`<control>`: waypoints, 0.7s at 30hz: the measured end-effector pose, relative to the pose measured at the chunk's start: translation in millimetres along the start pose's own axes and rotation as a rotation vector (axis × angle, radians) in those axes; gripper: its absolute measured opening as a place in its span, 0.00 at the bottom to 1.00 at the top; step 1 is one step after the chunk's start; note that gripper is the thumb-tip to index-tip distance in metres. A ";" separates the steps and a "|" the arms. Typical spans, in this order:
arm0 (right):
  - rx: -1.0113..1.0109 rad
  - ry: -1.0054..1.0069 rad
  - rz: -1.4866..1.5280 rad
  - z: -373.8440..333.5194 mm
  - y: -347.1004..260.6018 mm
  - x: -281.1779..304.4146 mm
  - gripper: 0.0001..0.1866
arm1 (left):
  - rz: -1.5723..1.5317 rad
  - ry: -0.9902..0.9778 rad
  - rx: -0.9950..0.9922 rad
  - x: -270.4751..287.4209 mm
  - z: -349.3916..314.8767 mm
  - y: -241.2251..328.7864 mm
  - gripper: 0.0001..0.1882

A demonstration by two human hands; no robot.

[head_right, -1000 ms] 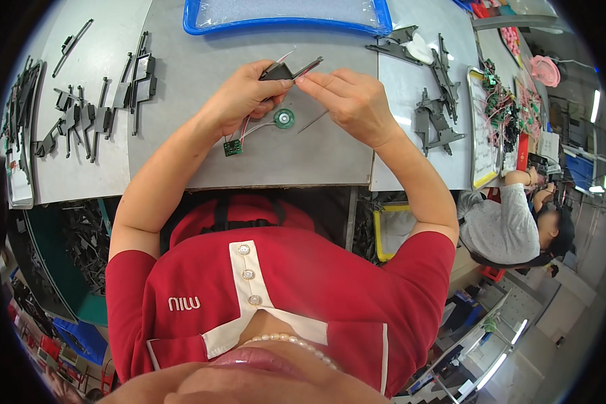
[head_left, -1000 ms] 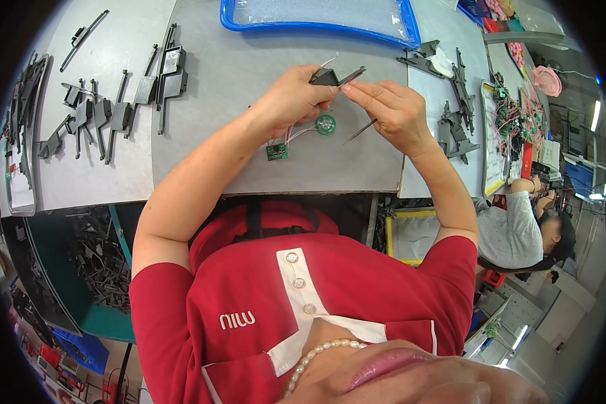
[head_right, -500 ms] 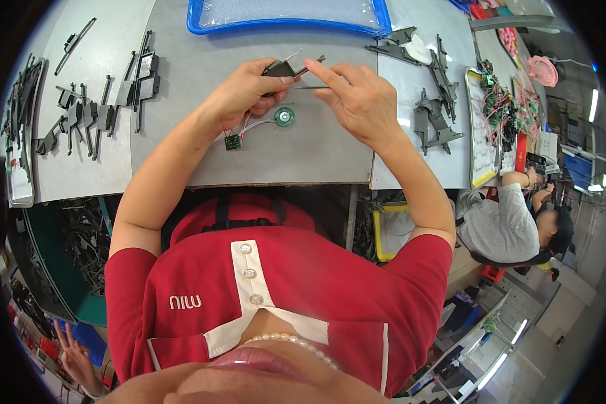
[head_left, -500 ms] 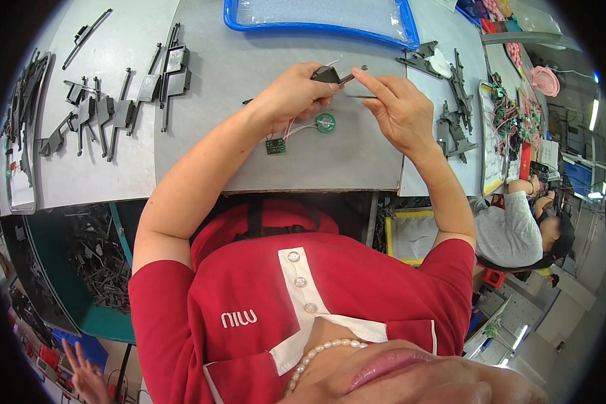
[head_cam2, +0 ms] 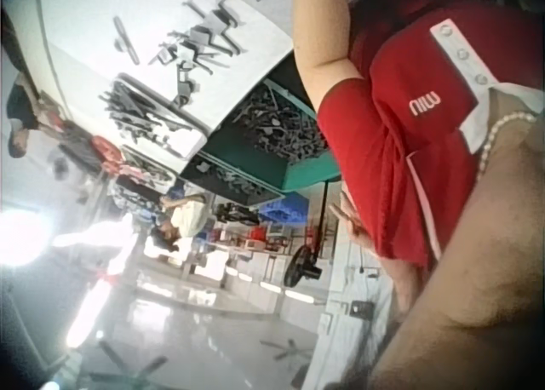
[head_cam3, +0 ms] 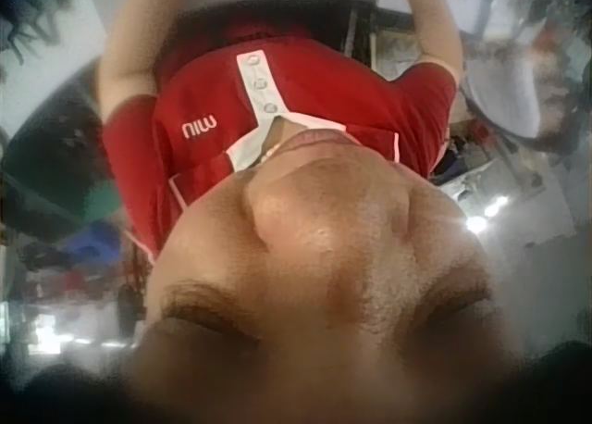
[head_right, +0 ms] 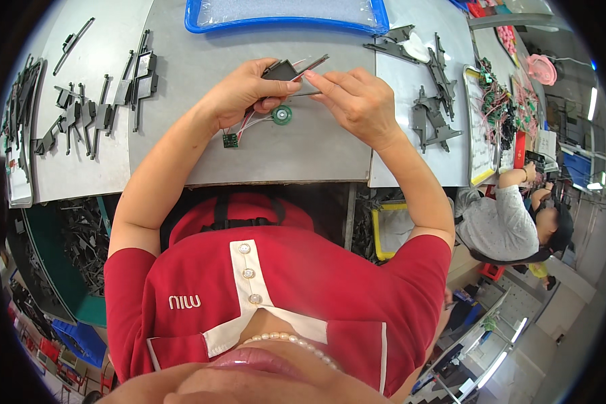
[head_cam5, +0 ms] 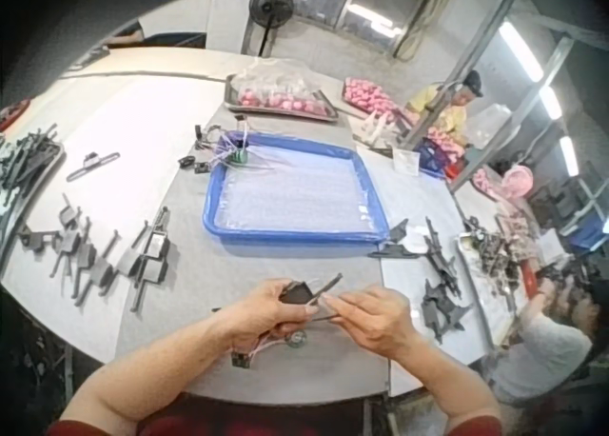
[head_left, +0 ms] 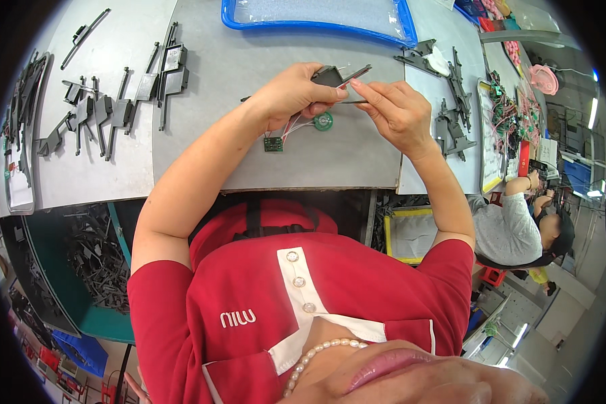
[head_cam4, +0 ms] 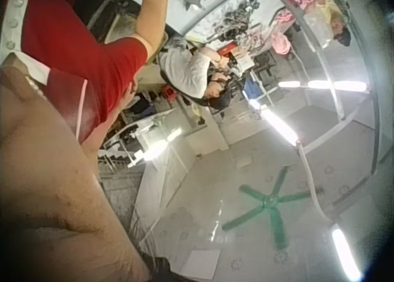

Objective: Assembling small plastic and electronic components using a screwdriver.

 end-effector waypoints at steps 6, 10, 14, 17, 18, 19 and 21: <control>0.001 0.006 0.022 -2.4 -0.8 -3.3 0.20 | 0.049 0.069 0.016 1.6 -2.5 0.2 0.12; 0.049 0.041 0.013 -0.6 -4.4 -1.4 0.20 | 0.029 0.062 0.018 2.6 -1.2 -1.7 0.09; 0.060 0.014 0.022 -0.1 -10.7 -4.1 0.20 | 0.034 0.060 0.021 4.2 0.7 -5.9 0.07; -0.005 -0.027 0.054 2.7 -7.7 -4.7 0.19 | 0.014 0.096 0.002 7.0 -0.4 -2.6 0.06; -0.010 -0.003 0.079 3.2 -3.3 -2.7 0.19 | 0.017 0.098 0.000 6.8 -0.6 -2.2 0.06; -0.047 0.012 0.059 3.4 1.0 1.5 0.19 | 0.010 0.108 -0.006 6.6 0.0 -1.8 0.06; -0.109 -0.013 -0.044 2.7 5.9 6.9 0.19 | 0.006 0.115 -0.009 6.9 0.0 -0.9 0.05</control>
Point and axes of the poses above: each hand's wrist, its own z-axis towards the middle knuckle, its own x-axis out of the back of the hand, y = z × x, the point moved 10 cm from there along z, towards the middle knuckle, and after that the axes turned 8 degrees about y, right-handed, at the moved point
